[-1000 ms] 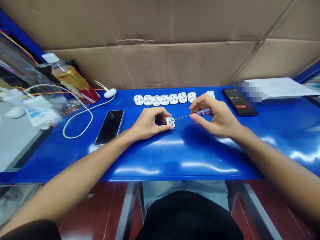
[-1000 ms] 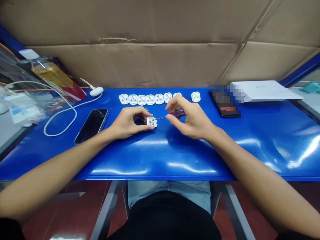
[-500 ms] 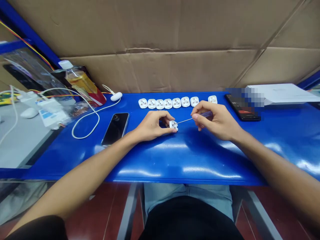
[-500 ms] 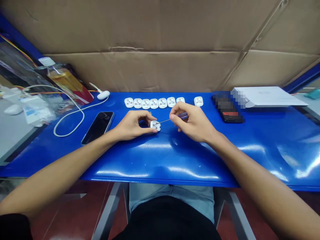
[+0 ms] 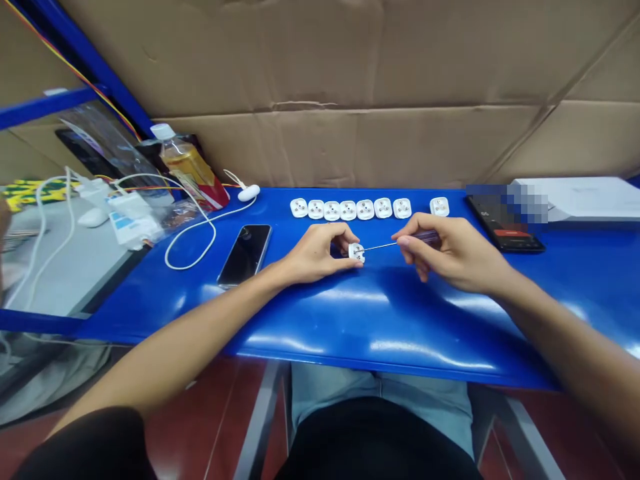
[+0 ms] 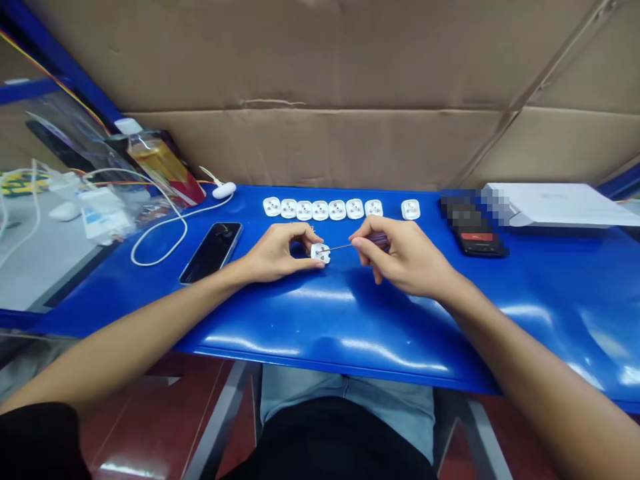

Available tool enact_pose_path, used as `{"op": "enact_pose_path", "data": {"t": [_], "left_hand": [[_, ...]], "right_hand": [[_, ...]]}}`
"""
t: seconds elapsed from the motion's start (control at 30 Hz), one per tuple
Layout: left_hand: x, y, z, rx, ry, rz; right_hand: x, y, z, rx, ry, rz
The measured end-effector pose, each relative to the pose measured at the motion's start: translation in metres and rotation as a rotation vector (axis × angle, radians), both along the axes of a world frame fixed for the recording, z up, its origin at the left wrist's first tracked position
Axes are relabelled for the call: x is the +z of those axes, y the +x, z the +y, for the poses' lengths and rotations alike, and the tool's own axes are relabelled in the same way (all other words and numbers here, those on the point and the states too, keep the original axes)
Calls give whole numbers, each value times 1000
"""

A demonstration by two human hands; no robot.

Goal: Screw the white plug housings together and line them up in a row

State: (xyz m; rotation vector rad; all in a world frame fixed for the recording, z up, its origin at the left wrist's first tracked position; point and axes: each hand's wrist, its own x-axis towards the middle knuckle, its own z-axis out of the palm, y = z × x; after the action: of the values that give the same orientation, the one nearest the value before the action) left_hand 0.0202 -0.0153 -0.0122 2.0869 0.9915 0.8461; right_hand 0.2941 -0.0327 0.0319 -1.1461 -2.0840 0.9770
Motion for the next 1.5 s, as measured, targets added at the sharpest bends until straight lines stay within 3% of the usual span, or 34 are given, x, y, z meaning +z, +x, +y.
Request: {"op": "enact_pose_path", "data": {"t": [0.17, 0.23, 0.43, 0.73, 1.1, 1.5], "left_hand": [[8, -7, 4, 11, -64, 38], [16, -14, 9, -76, -143, 121], [37, -36, 23, -219, -152, 332], [50, -50, 28, -56, -89, 342], [32, -44, 31, -98, -84, 380], [35, -40, 23, -148, -86, 443]], "right_hand": [[-5, -10, 0, -80, -102, 58], [-12, -11, 4, -79, -39, 93], [-32, -7, 18, -214, 155, 143], [-48, -16, 20, -88, 185, 77], [-49, -20, 21, -3, 267, -116], [-48, -14, 24, -12, 267, -89]]}}
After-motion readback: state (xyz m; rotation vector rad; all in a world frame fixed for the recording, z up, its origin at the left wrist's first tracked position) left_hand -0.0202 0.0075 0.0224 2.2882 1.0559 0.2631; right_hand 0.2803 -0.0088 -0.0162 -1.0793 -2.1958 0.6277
